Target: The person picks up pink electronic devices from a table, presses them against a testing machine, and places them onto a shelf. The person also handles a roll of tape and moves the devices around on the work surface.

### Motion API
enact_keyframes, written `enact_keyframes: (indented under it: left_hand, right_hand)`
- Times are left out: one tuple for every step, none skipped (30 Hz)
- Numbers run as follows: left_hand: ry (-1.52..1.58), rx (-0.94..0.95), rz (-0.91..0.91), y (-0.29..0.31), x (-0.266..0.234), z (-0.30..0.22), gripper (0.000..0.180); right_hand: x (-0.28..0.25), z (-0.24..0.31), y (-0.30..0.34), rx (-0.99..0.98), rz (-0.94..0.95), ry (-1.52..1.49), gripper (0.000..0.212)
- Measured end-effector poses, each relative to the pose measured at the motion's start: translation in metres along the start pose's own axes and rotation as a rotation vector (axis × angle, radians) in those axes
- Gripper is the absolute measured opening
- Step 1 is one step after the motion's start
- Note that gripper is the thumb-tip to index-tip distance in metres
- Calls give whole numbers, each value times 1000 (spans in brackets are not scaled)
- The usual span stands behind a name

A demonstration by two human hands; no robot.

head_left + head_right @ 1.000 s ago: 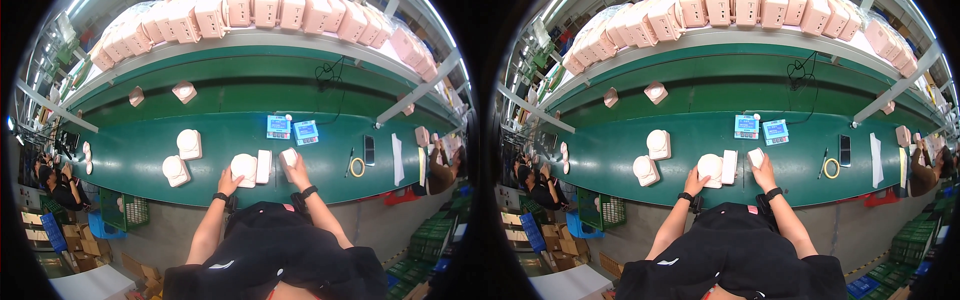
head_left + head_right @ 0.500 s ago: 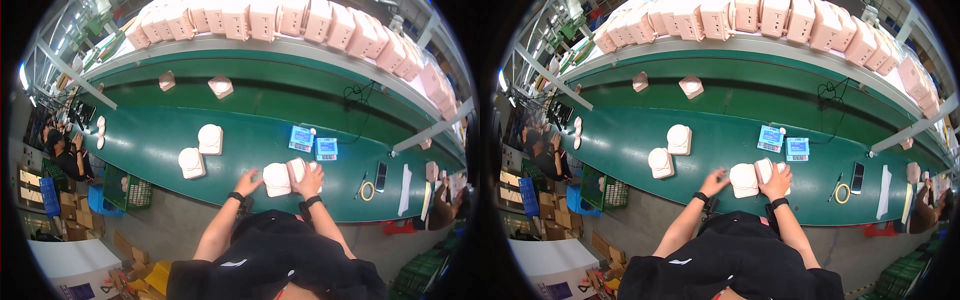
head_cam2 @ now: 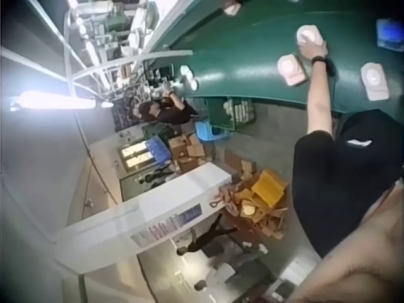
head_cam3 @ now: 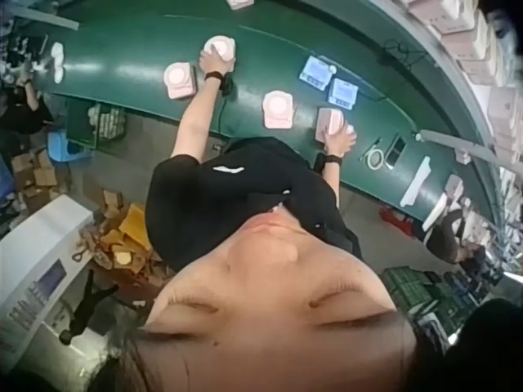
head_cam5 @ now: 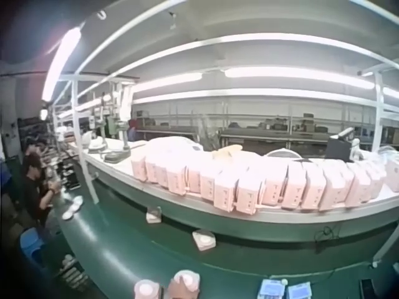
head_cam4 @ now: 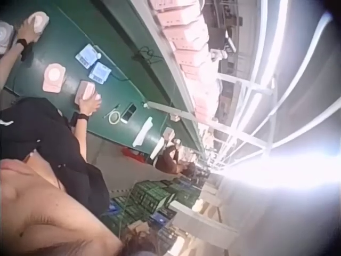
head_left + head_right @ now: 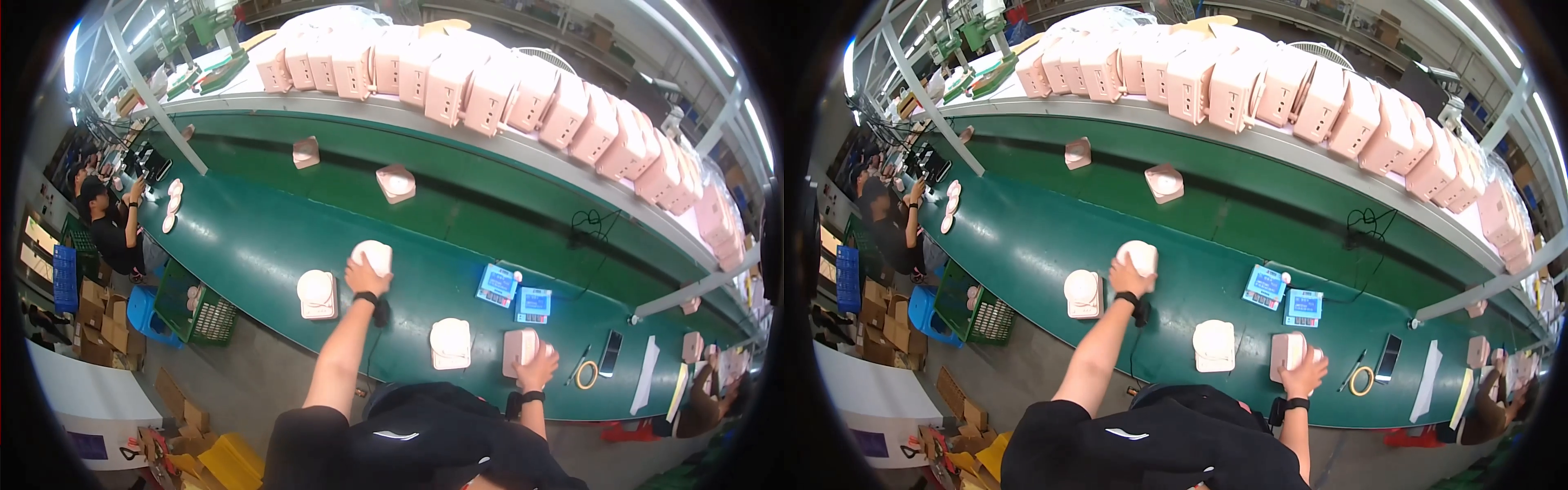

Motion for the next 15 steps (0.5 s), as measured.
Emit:
enact_keyframes:
  left_hand:
    - [26, 51, -27, 14, 4, -13, 97]
    - [54, 126, -11, 30, 7, -37, 96]
    - [81, 199, 7, 49, 8, -57, 94]
    - [133, 303, 55, 69, 17, -82, 92]
    - [185, 406, 106, 86, 26, -99, 90]
    - [186, 402, 115, 92, 31, -96, 90]
    - [290, 393, 85, 97, 30, -89, 89]
    - [392, 379, 56, 101, 27, -78, 88]
    - [492, 364, 28, 105, 25, -65, 87]
    - [379, 301, -48, 98, 12, -47, 85]
    - [266, 244, -123, 88, -8, -26, 84]
    - [184, 104, -170, 77, -28, 3, 87]
    - [43, 33, -237, 65, -41, 35, 96]
    - [-152, -66, -327, 60, -51, 69, 102]
    - [-348, -161, -417, 57, -60, 98, 109]
  right_hand:
    - [-2, -6, 0, 32, 1, 2, 86]
    - [-3, -12, 0, 78, 2, 5, 86]
    - [-1, -11, 0, 81, 3, 6, 86]
    - [-2, -14, -1, 94, -3, 19, 87]
    - [-3, -16, 0, 107, -8, 34, 87]
    - [-3, -19, 0, 107, -6, 50, 87]
    - [-2, -21, 0, 111, 0, 59, 87]
    - [-2, -17, -2, 89, -33, 67, 87]
    - [-2, -13, -3, 68, -65, 76, 87]
    - [-3, -14, -3, 69, -103, 82, 87]
    - [-2, -18, -2, 99, -99, 90, 87]
    - [-3, -17, -2, 116, -107, 99, 87]
    - [-5, -14, -3, 124, -114, 103, 87]
    - [-6, -11, -2, 133, -121, 109, 87]
    - [-7, -9, -3, 150, -114, 112, 87]
Point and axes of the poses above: each hand's wrist, its own y-axis away from the middle knuckle, its own x-axis out of the palm, z = x × y, the point moved 10 cm from there along -y, towards the middle knuckle
